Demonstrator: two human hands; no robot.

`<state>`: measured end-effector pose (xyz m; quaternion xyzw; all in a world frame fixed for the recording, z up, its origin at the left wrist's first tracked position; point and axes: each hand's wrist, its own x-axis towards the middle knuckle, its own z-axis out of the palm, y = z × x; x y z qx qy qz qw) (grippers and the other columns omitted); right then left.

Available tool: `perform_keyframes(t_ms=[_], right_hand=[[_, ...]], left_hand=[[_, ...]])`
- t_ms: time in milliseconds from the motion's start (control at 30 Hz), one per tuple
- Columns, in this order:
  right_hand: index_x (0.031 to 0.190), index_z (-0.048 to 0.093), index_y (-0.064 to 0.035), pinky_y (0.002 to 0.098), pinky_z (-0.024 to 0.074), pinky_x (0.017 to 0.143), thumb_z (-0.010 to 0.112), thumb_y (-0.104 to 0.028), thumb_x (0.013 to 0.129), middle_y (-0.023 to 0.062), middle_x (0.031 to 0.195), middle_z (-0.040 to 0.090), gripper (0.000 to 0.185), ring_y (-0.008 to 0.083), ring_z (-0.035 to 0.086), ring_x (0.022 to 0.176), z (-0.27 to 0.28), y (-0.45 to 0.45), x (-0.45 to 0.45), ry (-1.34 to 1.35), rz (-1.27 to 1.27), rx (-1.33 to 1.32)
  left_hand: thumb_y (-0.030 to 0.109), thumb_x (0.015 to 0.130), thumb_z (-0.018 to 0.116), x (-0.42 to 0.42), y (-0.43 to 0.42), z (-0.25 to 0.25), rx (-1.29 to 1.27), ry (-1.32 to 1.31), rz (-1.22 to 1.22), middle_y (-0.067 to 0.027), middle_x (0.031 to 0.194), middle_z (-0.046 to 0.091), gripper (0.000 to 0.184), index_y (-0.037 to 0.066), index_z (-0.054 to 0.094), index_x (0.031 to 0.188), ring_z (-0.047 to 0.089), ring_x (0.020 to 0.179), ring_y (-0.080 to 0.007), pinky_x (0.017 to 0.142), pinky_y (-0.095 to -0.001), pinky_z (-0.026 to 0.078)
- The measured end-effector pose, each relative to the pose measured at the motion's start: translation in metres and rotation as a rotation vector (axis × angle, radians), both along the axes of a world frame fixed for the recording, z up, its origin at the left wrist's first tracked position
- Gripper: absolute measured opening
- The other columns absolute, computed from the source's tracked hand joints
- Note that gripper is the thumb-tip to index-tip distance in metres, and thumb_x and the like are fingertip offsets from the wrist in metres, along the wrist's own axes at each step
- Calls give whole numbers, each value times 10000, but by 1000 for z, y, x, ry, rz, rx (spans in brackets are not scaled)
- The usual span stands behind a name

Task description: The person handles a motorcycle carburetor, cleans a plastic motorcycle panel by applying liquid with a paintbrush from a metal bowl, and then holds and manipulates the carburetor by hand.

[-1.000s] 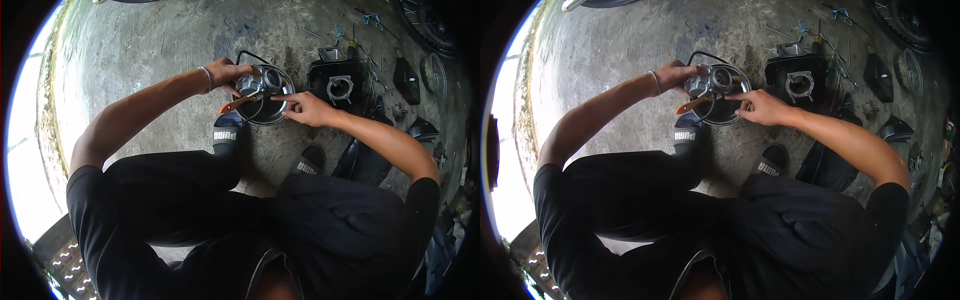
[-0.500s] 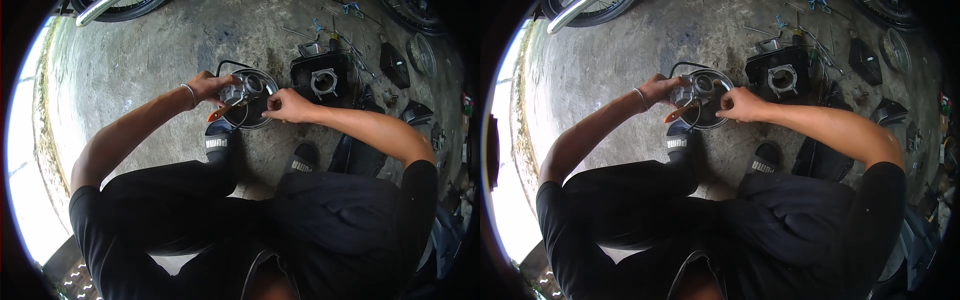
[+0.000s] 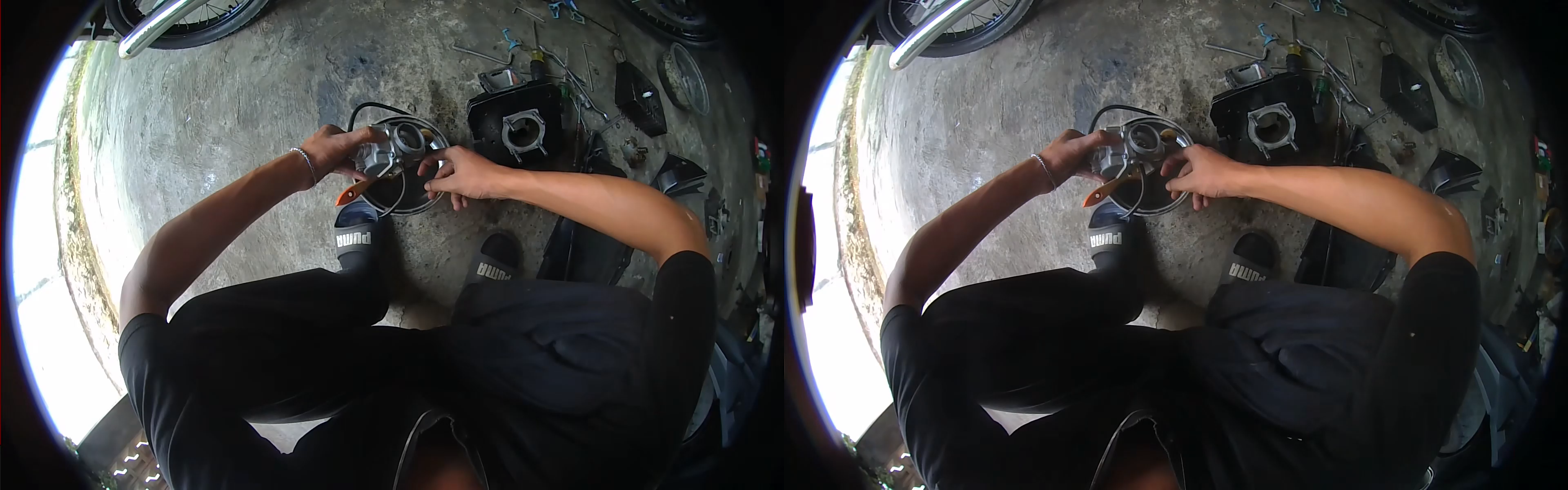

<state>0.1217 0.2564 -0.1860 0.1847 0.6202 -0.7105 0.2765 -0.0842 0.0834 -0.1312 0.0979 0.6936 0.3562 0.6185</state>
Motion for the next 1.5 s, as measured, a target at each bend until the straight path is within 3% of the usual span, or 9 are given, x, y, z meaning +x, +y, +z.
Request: perform_keyframes(t_ms=[400, 567, 733, 867, 1067, 1200, 1400, 1500], right_hand=[[992, 651, 12, 227, 471, 433, 668, -105, 869, 108, 792, 682, 171, 125, 566, 461, 14, -22, -10, 17, -17, -182], [906, 653, 37, 245, 492, 464, 662, -85, 871, 98, 746, 668, 126, 141, 599, 487, 7, -33, -7, 72, -116, -19], [836, 639, 64, 272, 482, 475, 652, -63, 871, 99, 688, 653, 132, 166, 625, 507, 10, -33, 1, 320, 48, 365], [788, 618, 86, 293, 463, 482, 641, -36, 865, 112, 647, 642, 146, 181, 623, 499, 9, -29, 2, 503, 98, 528], [782, 611, 94, 303, 451, 482, 640, -26, 859, 123, 653, 644, 146, 189, 617, 492, 5, -24, 5, 511, 150, 552], [823, 651, 74, 371, 476, 568, 667, -70, 814, 171, 719, 676, 145, 296, 602, 567, 2, -23, 6, 467, 144, 563], [830, 653, 74, 376, 476, 569, 668, -64, 815, 171, 726, 680, 140, 297, 603, 570, 2, -22, 6, 453, 132, 546], [816, 636, 86, 327, 455, 510, 651, -33, 842, 128, 668, 654, 123, 209, 599, 505, 0, -22, 8, 485, 125, 540]], left_hand=[[392, 809, 724, 4, -9, -3, 129, -78, 27, -185, 1093, 637, 529, -43, 644, 1099, 655, 955, -234, 854, -322, 572], [384, 815, 714, 3, -14, -12, 128, -96, 36, -175, 1074, 641, 537, -54, 627, 1113, 639, 977, -245, 902, -350, 533], [368, 818, 707, 2, -22, -21, 141, -131, -16, -165, 1058, 641, 526, -55, 620, 1119, 627, 988, -239, 907, -346, 507], [299, 777, 746, 7, -25, -25, 161, -207, 75, -179, 977, 674, 487, -82, 636, 1059, 681, 846, -203, 801, -267, 575], [259, 779, 750, 8, -28, -24, 144, -275, 64, -177, 951, 676, 453, -101, 627, 1025, 684, 840, -200, 788, -267, 581], [226, 778, 759, 12, -27, -25, 134, -244, 77, -168, 920, 679, 414, -103, 622, 989, 688, 822, -196, 774, -257, 586], [208, 771, 771, 14, -26, -24, 116, -239, 89, -155, 896, 683, 389, -88, 625, 977, 690, 804, -188, 767, -249, 590], [260, 799, 737, 19, -26, -21, 121, -177, 55, -106, 829, 650, 344, -47, 656, 933, 628, 755, -144, 693, -235, 525]])
